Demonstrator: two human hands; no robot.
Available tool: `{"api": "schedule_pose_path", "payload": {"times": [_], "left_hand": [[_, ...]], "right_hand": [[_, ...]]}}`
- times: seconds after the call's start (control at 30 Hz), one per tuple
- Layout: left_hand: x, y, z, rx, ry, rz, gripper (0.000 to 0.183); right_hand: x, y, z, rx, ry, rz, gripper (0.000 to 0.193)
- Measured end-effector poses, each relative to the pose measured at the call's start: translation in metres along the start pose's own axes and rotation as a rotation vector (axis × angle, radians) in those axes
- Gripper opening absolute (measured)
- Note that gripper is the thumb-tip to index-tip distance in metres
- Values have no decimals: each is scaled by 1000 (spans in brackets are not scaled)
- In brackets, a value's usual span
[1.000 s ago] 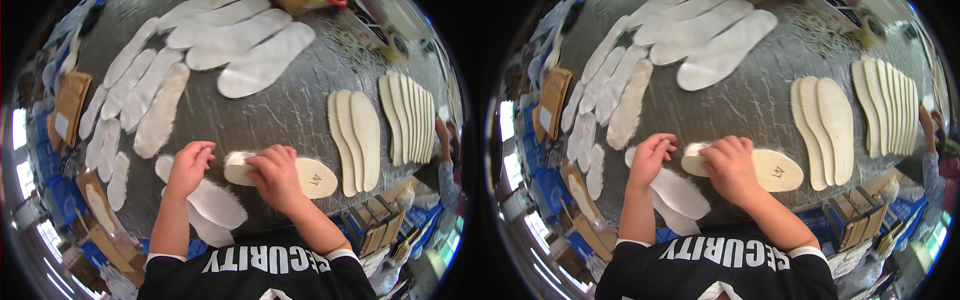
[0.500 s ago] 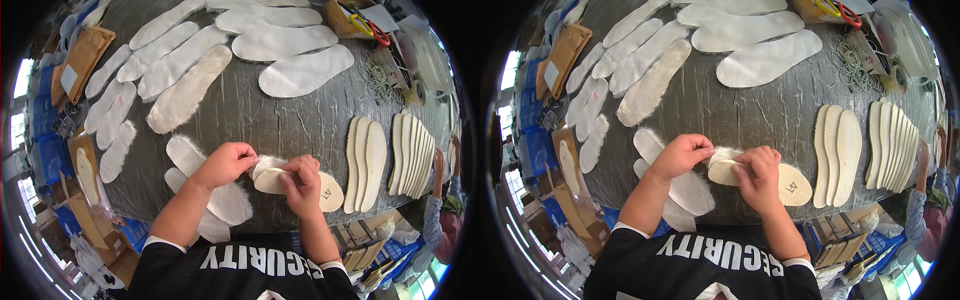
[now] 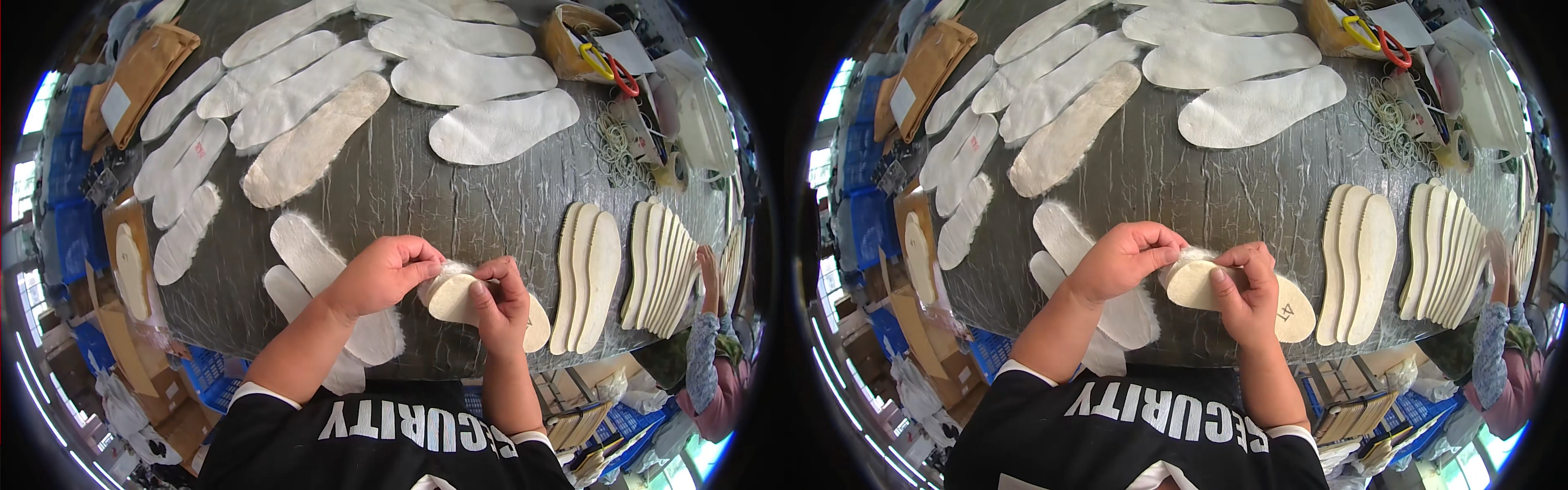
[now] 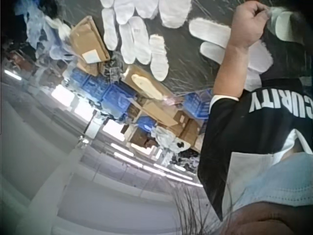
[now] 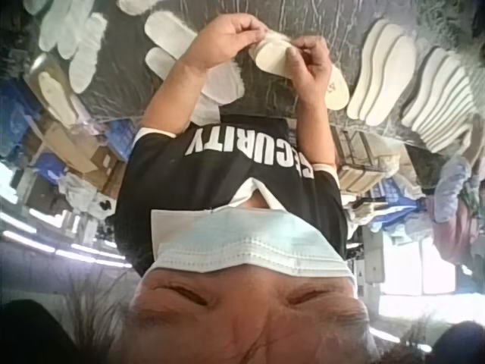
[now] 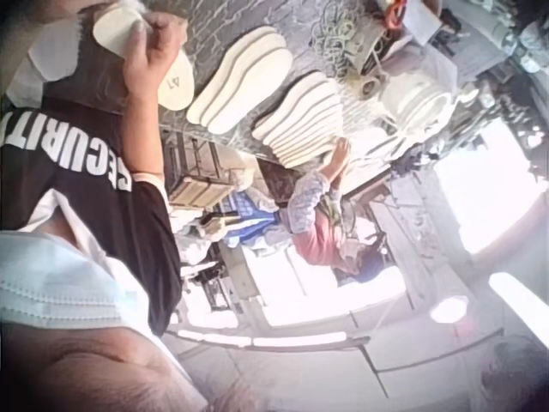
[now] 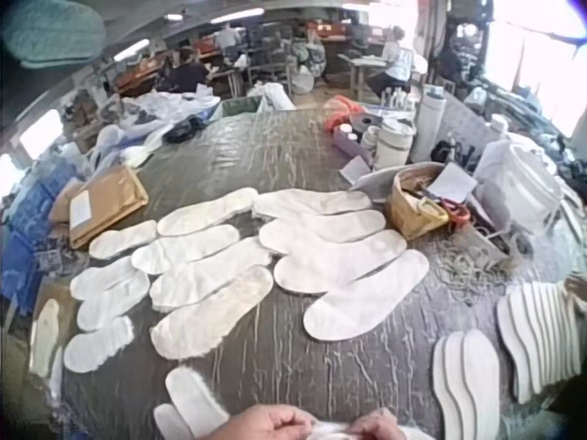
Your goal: Organizing and stacking white shoe insoles on a production table.
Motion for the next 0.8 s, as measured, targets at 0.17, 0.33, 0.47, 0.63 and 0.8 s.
{"api": "schedule_pose_path", "payload": {"times": [0.17,0.33,0.47,0.63,0.8], "left_hand": [[-4,5,1,35,45,-21,16],[-3,9,3,32,22,-23,16],[-5,14,5,60,42,39,16],[-3,18,8,60,32,25,16],[-5,22,12,51,49,22,15]], "right_hand": [[-1,-1,2,-9,-1,-19,12],[-2,-4,4,-49,6,-18,11],[-1,-3,6,-39,-11,-20,10],[-3,-6,10,-80,-42,7,11],[7,-2,12,-63,-190,158,16]]}}
Point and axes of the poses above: each hand's wrist, its own z-axis away from the middle knuckle, its own y-axis out of the palm, x = y × z, the point moved 8 cm from there along -z, towards the middle knuckle, and after that the axes turned 6 degrees about x, right-handed, at the moved point
